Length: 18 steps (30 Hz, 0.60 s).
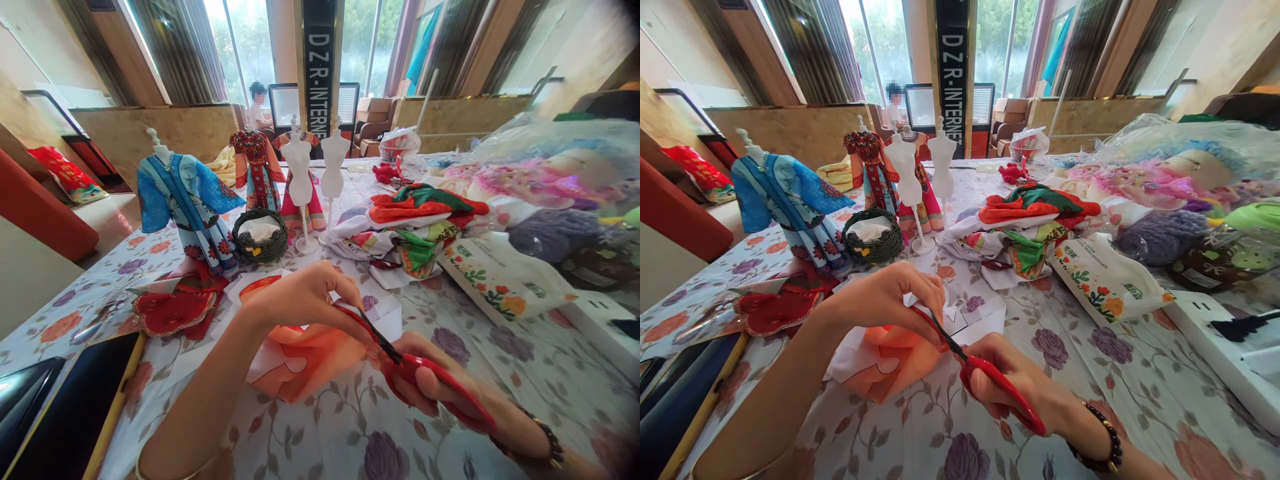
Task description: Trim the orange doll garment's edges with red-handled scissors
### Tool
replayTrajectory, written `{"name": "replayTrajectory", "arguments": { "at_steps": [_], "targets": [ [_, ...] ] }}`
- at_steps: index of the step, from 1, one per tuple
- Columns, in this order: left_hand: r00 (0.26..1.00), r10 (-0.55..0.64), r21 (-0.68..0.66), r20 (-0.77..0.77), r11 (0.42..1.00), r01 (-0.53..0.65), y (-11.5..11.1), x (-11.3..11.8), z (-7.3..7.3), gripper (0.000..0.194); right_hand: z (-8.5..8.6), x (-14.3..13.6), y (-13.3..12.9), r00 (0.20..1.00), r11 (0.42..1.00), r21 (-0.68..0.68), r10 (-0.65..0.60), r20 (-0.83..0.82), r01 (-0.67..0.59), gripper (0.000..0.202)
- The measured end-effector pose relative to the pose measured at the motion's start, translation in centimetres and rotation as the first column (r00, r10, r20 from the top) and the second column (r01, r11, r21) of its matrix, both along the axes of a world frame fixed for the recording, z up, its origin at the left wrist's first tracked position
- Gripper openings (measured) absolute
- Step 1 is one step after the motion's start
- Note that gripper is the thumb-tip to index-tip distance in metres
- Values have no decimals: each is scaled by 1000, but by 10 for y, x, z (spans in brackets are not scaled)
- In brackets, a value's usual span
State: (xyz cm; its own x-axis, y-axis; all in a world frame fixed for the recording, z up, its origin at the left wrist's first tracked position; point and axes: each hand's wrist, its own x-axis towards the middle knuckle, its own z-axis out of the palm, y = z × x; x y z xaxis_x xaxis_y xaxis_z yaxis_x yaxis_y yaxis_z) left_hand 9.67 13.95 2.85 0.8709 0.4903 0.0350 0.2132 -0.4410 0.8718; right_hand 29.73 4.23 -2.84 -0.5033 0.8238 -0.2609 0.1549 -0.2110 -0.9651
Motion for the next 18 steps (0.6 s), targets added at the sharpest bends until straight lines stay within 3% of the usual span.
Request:
{"name": "replayTrajectory", "arguments": {
  "at_steps": [9,15,18],
  "targets": [
    [1000,24,-40,-18,999,-25,2,-4,2,21,-10,0,3,993,990,134,52,-110,-37,60],
    [995,90,13,-30,996,-90,6,-13,2,59,-17,-4,10,989,974,223,67,-132,-36,62],
    [972,198,89,-128,978,-188,6,-20,5,54,-16,-4,9,991,969,247,62,-122,-30,60]
  ]
}}
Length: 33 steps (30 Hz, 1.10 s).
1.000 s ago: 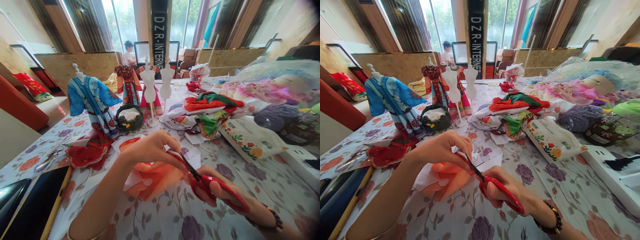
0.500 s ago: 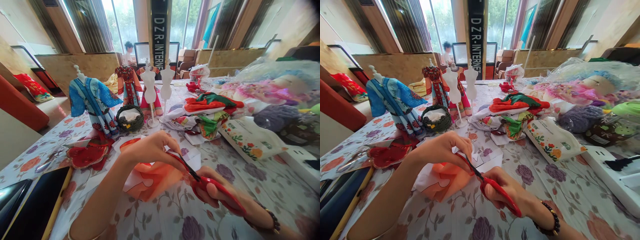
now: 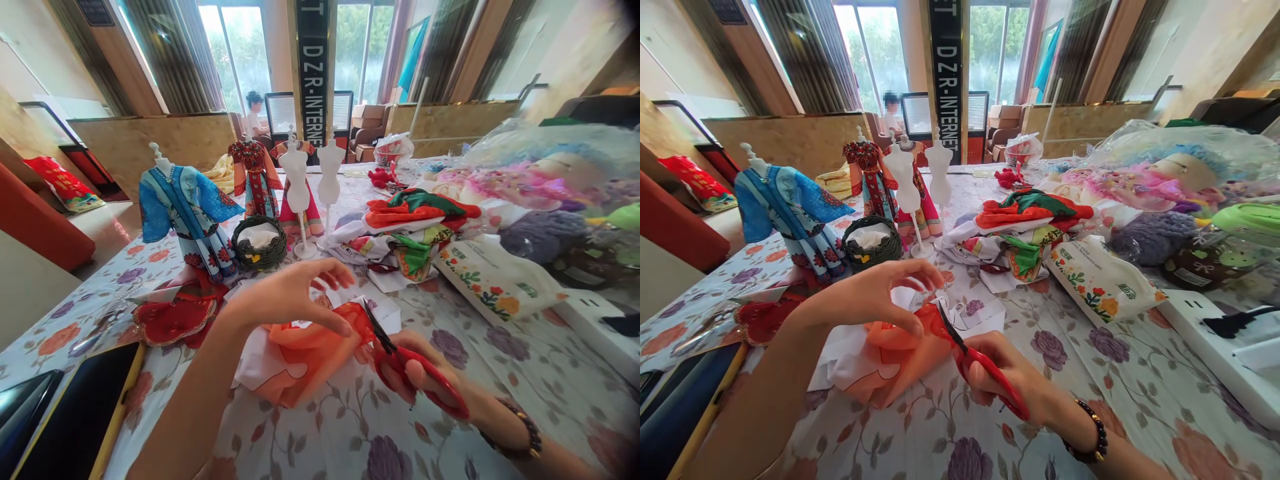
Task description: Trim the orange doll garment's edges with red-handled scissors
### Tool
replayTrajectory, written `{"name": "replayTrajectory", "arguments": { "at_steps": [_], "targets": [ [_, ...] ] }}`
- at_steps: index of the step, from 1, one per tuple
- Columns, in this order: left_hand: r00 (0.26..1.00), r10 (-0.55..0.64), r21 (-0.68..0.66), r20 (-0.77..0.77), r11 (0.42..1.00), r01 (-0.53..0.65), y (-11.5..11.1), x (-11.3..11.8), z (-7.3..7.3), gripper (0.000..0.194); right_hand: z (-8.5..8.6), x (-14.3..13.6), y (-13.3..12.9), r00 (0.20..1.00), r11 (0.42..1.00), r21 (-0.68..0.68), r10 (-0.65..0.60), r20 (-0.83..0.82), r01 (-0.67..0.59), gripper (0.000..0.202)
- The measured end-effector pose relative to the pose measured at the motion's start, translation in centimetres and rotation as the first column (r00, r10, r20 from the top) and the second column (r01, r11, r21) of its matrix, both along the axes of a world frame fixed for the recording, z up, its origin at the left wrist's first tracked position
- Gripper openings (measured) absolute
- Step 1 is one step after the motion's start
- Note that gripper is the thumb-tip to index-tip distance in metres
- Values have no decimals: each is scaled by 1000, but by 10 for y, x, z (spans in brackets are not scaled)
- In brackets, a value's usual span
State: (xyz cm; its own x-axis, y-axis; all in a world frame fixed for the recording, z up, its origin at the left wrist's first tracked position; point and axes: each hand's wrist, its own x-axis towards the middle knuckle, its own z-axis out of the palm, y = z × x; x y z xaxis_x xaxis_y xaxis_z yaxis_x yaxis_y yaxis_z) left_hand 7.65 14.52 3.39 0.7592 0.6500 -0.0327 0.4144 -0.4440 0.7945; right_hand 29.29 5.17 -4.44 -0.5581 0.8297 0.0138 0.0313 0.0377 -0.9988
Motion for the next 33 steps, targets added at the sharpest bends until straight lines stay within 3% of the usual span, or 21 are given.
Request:
{"name": "replayTrajectory", "arguments": {
  "at_steps": [4,7,11,18,23,29,33],
  "targets": [
    [979,66,60,-193,997,-55,-4,-5,7,36,4,-1,-1,1000,1000,4,-16,1,16,58],
    [975,59,22,-216,998,-56,-6,-3,9,25,4,-1,-1,1000,1000,9,-21,-13,21,58],
    [992,34,-12,-121,999,-35,-6,-1,10,20,1,1,2,998,1000,6,0,-56,0,58],
    [999,19,-215,48,977,-8,-6,-6,12,15,-1,5,5,991,998,50,42,-130,-36,53],
    [997,28,-219,76,976,-11,-9,-7,16,17,5,6,3,998,998,61,18,-54,-15,55],
    [994,85,-120,70,990,-76,-11,-7,19,27,7,7,4,999,998,54,44,-28,-42,56],
    [986,65,-86,154,995,-52,-10,-8,19,22,8,7,4,1000,999,42,20,-6,-20,54]
  ]
}}
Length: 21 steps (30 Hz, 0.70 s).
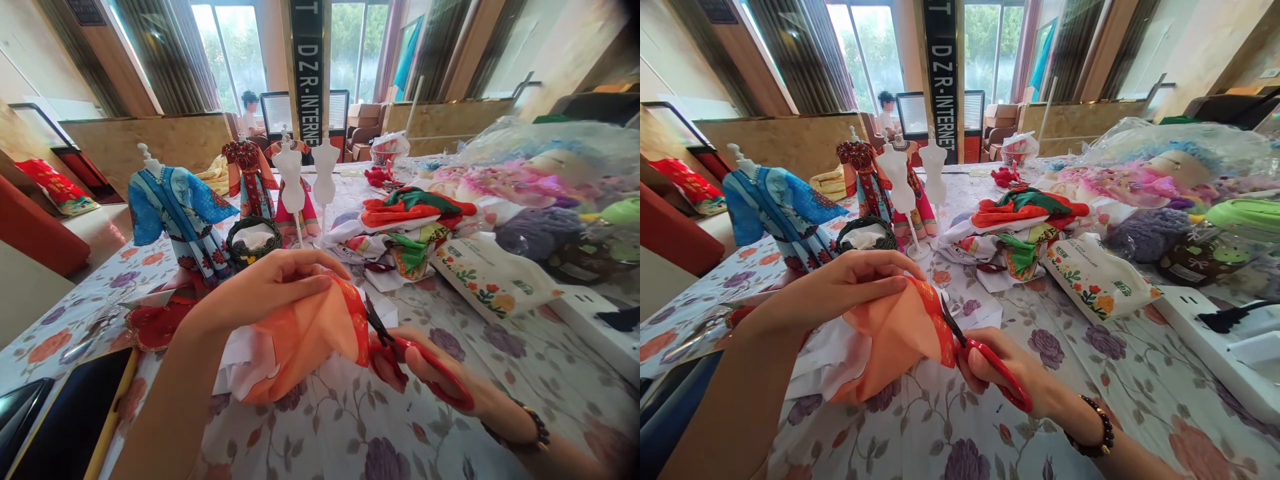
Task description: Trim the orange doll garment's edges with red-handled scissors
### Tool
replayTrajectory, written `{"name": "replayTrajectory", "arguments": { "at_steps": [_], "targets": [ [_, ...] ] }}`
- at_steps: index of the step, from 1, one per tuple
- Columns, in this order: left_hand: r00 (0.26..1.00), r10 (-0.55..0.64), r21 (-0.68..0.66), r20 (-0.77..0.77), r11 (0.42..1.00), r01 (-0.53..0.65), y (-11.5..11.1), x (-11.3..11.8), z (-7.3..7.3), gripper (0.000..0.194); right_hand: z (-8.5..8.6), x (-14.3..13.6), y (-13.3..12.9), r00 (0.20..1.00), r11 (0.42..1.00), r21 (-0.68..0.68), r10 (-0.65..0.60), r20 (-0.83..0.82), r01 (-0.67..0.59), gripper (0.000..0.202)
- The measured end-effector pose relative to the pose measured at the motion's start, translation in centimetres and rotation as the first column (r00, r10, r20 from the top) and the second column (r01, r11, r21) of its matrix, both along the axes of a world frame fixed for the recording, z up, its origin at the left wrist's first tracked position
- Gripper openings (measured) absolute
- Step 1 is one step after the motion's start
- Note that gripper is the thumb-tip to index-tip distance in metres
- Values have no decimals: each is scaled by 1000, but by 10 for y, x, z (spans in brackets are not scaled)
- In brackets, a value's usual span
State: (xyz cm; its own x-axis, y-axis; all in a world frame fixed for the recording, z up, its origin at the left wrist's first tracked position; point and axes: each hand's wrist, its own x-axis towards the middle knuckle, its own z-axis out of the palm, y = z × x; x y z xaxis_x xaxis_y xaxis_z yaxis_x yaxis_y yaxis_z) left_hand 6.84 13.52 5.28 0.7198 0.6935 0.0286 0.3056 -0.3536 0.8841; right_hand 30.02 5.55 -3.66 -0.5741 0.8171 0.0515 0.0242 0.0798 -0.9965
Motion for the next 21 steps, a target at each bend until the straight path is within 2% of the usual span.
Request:
{"name": "replayTrajectory", "arguments": {
  "at_steps": [6,10,14,21],
  "targets": [
    [998,-51,57,47,997,48,-1,-2,4,19,-2,1,-1,1000,1000,19,-6,23,6,54],
    [992,-122,128,17,985,119,-2,-2,7,22,10,-1,-7,994,997,21,-82,75,81,53],
    [985,-168,161,-44,972,173,-3,-3,10,27,17,-1,-10,994,997,5,-74,75,74,52],
    [978,-186,139,-94,970,198,-4,-1,11,24,-4,3,2,999,999,-26,37,-29,-38,59]
  ]
}}
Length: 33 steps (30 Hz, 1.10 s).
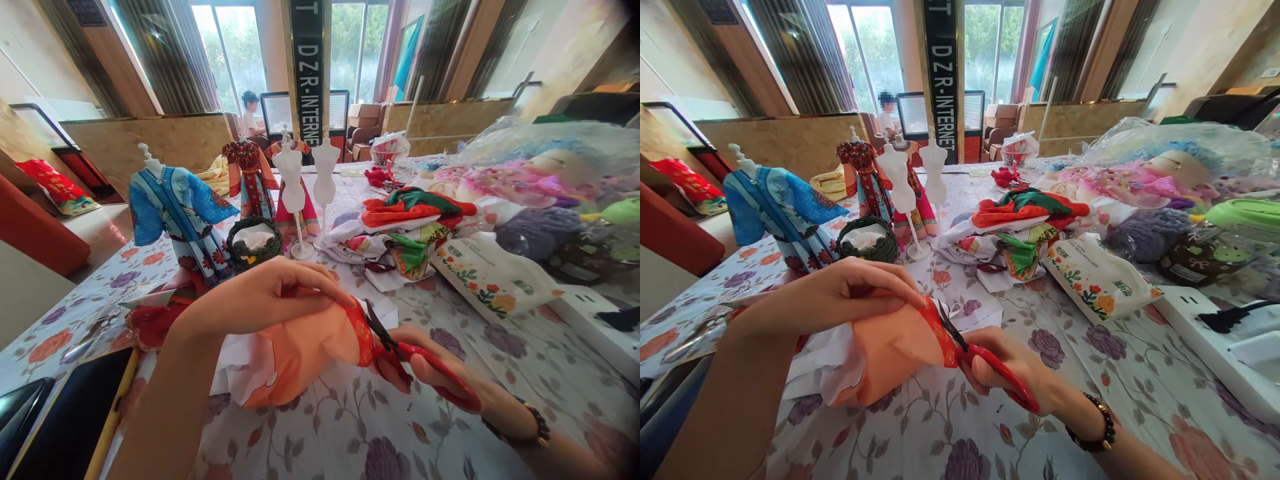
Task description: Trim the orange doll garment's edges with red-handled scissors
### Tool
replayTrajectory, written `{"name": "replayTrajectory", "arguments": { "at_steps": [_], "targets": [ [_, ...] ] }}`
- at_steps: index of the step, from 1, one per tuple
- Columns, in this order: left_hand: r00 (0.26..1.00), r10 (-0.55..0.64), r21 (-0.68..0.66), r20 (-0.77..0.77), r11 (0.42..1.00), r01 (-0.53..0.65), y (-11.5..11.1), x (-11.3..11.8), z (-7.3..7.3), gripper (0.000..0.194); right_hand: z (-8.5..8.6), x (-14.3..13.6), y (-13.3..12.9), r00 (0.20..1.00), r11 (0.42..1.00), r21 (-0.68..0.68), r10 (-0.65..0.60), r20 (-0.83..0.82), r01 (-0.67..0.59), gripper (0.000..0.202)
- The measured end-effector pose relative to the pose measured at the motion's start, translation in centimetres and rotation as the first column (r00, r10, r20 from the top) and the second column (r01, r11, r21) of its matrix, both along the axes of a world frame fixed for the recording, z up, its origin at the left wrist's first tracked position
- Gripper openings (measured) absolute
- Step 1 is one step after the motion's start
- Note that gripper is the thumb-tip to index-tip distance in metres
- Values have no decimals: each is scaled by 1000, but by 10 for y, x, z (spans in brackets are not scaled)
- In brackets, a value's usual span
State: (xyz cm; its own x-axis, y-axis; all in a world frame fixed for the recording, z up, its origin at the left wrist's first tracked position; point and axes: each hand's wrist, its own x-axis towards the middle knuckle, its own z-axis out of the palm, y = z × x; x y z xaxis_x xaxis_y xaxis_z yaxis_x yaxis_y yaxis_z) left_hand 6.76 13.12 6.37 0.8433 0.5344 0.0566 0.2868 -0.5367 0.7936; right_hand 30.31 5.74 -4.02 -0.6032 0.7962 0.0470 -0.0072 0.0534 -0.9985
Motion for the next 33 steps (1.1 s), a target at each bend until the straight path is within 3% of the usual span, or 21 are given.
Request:
{"name": "replayTrajectory", "arguments": {
  "at_steps": [14,23,33],
  "targets": [
    [1000,-2,-3,-16,1000,2,-1,3,-3,22,-2,0,0,1000,1000,6,-14,7,14,58],
    [1000,-12,5,-7,1000,12,-2,3,-2,22,4,0,-4,999,995,-83,-46,4,46,60],
    [1000,-23,15,-3,1000,23,0,2,-5,23,9,-1,-9,994,992,-73,-97,48,101,58]
  ]
}}
